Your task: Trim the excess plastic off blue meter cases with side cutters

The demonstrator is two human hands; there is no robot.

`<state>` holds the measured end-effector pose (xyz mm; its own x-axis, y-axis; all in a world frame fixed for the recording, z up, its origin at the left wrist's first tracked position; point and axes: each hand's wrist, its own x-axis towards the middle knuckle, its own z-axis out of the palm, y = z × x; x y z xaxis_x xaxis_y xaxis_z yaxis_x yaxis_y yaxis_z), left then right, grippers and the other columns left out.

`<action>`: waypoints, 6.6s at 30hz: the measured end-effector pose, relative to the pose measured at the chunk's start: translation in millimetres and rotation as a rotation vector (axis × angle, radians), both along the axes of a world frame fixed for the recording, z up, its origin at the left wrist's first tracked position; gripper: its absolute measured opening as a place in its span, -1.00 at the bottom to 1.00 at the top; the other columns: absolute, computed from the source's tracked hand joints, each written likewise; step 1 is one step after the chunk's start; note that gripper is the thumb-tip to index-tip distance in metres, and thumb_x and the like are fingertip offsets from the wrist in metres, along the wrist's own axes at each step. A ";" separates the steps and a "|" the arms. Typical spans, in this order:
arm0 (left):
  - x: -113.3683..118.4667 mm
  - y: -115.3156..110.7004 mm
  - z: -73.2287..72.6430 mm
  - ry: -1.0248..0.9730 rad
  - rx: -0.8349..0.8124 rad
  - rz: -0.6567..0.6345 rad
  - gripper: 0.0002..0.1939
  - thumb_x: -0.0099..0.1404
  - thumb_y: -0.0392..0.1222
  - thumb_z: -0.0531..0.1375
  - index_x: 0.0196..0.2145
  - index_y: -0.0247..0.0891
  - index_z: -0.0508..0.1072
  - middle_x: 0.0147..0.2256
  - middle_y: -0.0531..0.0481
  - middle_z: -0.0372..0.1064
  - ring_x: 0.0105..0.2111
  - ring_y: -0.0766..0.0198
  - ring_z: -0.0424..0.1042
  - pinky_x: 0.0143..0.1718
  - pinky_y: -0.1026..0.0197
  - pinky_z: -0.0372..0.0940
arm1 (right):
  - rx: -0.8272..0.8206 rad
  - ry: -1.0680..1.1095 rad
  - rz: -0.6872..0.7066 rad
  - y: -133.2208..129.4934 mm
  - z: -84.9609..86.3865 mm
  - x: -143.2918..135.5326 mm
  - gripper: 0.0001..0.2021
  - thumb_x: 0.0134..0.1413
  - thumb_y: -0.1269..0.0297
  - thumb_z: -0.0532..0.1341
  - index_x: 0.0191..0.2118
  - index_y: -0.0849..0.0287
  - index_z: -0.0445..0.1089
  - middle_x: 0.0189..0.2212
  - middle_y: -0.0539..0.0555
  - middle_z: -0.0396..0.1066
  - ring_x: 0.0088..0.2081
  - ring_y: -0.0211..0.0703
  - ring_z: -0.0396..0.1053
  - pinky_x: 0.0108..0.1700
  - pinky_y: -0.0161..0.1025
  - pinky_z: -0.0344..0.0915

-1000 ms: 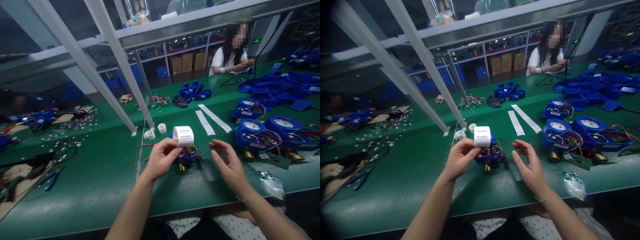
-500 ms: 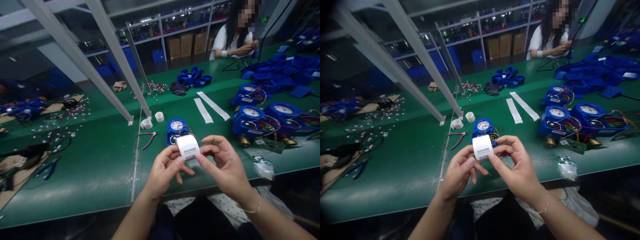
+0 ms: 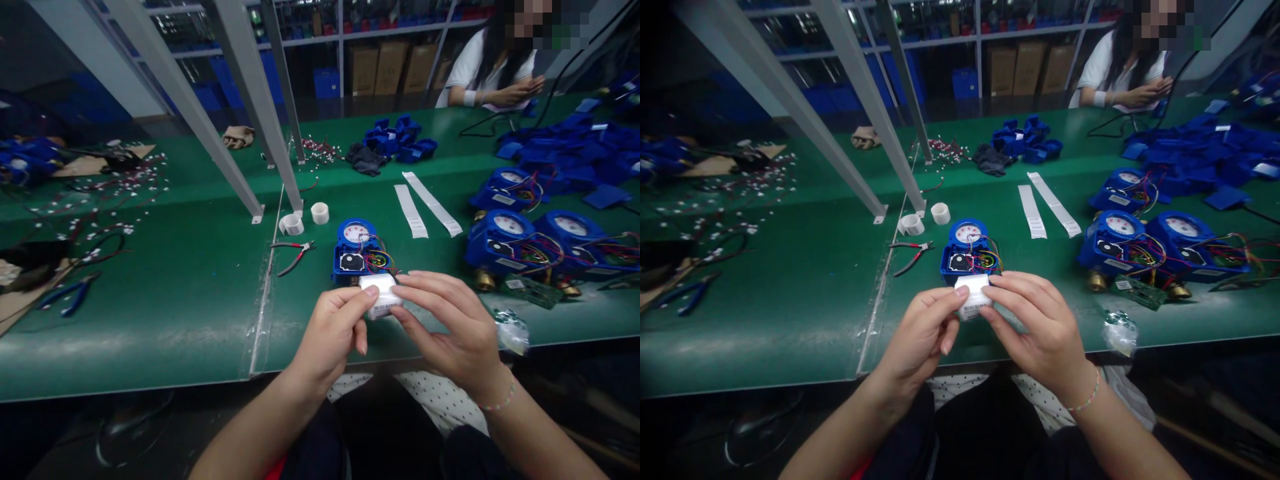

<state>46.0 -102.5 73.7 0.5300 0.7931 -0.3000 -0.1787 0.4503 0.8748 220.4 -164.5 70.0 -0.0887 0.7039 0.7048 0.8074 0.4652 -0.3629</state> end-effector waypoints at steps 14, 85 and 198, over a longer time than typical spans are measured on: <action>-4.8 -8.1 -9.4 0.006 -0.113 0.028 -0.61 0.26 0.02 0.30 -0.42 -0.45 0.46 -0.51 0.00 0.29 -0.74 0.55 0.13 -0.76 0.44 -0.17 | 0.173 -0.466 0.198 -15.6 -1.1 16.3 -0.56 0.09 0.58 0.31 0.13 0.49 0.40 0.14 0.25 0.36 0.17 0.01 0.35 0.09 -0.13 0.44; -24.5 63.9 31.8 0.825 1.376 -0.298 -0.71 0.12 -0.16 0.27 -0.20 -0.24 0.35 -0.26 0.05 0.35 -0.25 0.22 0.33 -0.23 0.16 0.20 | -0.351 0.735 -0.082 42.7 11.9 -5.9 -0.81 0.08 0.08 0.39 -0.31 0.09 0.57 -0.12 0.08 0.41 0.07 -0.14 0.37 0.08 -0.20 0.37; -36.5 -11.4 -46.9 0.390 0.799 0.026 -0.83 0.40 -0.15 0.22 -0.13 -0.24 0.54 -0.22 0.08 0.53 -0.26 0.38 0.51 -0.20 0.35 0.36 | -0.507 0.100 0.258 23.6 -1.0 -10.0 -0.95 0.31 0.34 0.22 -0.14 0.13 0.35 -0.19 0.01 0.35 -0.12 -0.29 0.31 -0.08 -0.27 0.27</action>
<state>9.4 -113.9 26.8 0.4846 0.8532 0.1929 0.1956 -0.3207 0.9268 210.4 -140.9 68.9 -0.2527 0.9204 0.2985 0.6417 0.3903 -0.6603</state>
